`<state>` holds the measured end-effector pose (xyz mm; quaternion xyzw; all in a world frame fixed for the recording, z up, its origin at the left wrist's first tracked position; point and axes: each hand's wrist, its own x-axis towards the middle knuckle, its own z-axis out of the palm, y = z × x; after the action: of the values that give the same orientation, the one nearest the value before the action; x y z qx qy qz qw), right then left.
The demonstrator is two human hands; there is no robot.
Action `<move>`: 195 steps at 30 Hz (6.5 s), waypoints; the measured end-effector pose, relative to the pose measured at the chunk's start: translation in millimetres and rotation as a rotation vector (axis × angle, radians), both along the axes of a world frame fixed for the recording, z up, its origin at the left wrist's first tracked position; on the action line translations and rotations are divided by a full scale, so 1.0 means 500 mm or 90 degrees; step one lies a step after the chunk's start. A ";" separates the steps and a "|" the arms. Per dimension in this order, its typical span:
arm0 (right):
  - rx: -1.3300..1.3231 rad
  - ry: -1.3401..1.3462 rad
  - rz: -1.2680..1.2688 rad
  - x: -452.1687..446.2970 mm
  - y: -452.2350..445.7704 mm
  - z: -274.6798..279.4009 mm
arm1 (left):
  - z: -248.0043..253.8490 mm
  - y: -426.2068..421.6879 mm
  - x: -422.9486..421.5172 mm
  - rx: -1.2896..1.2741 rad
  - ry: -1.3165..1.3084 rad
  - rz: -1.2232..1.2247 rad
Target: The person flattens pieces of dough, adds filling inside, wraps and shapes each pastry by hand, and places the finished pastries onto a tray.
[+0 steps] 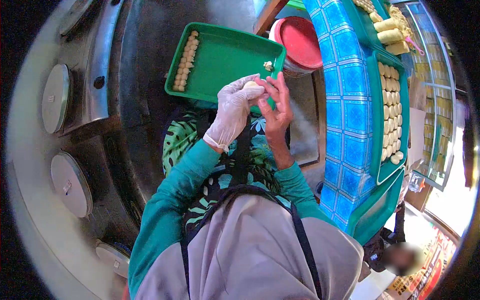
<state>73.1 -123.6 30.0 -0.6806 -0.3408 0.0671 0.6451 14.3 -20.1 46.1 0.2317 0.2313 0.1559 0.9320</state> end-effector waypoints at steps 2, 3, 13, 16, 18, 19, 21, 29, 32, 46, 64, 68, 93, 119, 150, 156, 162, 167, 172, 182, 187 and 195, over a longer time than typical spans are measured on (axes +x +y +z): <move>0.003 0.015 0.007 -0.001 -0.003 0.001 | 0.003 0.000 0.000 0.047 0.031 0.019; 0.006 0.029 0.013 -0.001 -0.003 0.002 | -0.002 0.001 0.001 0.047 0.031 0.022; 0.002 0.084 -0.007 -0.008 -0.012 -0.001 | -0.032 -0.001 -0.002 -0.049 0.023 0.006; -0.013 0.046 -0.015 0.001 -0.015 -0.005 | -0.032 0.007 -0.002 -0.076 -0.007 -0.025; -0.042 -0.050 0.004 0.009 -0.011 -0.009 | -0.029 0.010 0.000 -0.093 -0.028 -0.046; -0.043 -0.051 0.004 0.011 -0.012 -0.007 | -0.026 0.008 0.002 -0.111 -0.040 -0.032; -0.037 -0.051 0.023 0.017 -0.013 -0.001 | -0.028 0.009 0.005 -0.129 -0.053 -0.017; -0.114 -0.160 0.025 0.034 -0.020 0.013 | -0.065 0.014 0.009 -0.419 -0.100 -0.080; -0.101 -0.163 -0.009 0.023 -0.026 0.005 | -0.057 0.016 0.011 -0.384 -0.120 -0.043; -0.040 -0.129 -0.088 -0.017 -0.002 -0.031 | -0.070 -0.036 0.030 -0.264 -0.151 0.058; -0.039 -0.084 -0.001 0.024 -0.022 0.000 | -0.037 -0.020 0.013 -0.086 -0.103 -0.036; -0.060 -0.146 -0.043 0.005 -0.017 -0.008 | -0.036 -0.028 0.013 -0.019 -0.063 0.001; -0.044 -0.075 -0.066 -0.013 -0.030 -0.010 | -0.005 -0.034 0.004 -0.185 -0.090 -0.050; -0.084 -0.141 -0.062 -0.020 -0.042 -0.014 | -0.040 -0.050 0.010 -0.046 -0.029 0.017; -0.101 -0.199 -0.114 0.009 -0.052 0.005 | -0.047 -0.040 0.032 -0.216 -0.057 -0.034; -0.144 -0.208 -0.167 0.006 -0.050 -0.024 | -0.050 -0.050 0.027 -0.208 -0.068 -0.036; -0.116 -0.191 -0.153 0.024 -0.057 -0.024 | -0.050 -0.060 0.020 -0.176 -0.055 -0.069; -0.122 -0.227 -0.135 0.022 -0.066 -0.008 | -0.036 -0.071 0.013 -0.252 -0.057 -0.070; -0.111 -0.176 -0.111 0.021 -0.074 -0.004 | -0.059 -0.075 0.020 -0.328 -0.076 -0.074; -0.045 -0.006 -0.024 0.019 -0.084 -0.007 | -0.070 -0.070 0.023 -0.452 -0.109 -0.085; -0.162 -0.162 -0.167 0.012 -0.090 0.004 | -0.059 -0.070 0.031 -0.458 -0.123 -0.083; -0.323 -0.300 -0.241 -0.014 -0.092 0.019 | -0.071 -0.058 0.016 -0.324 -0.152 -0.140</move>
<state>66.2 -169.4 39.4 -0.8660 -0.3207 -0.1288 0.3614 22.2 -49.0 10.8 -0.0058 0.1252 0.0170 0.9920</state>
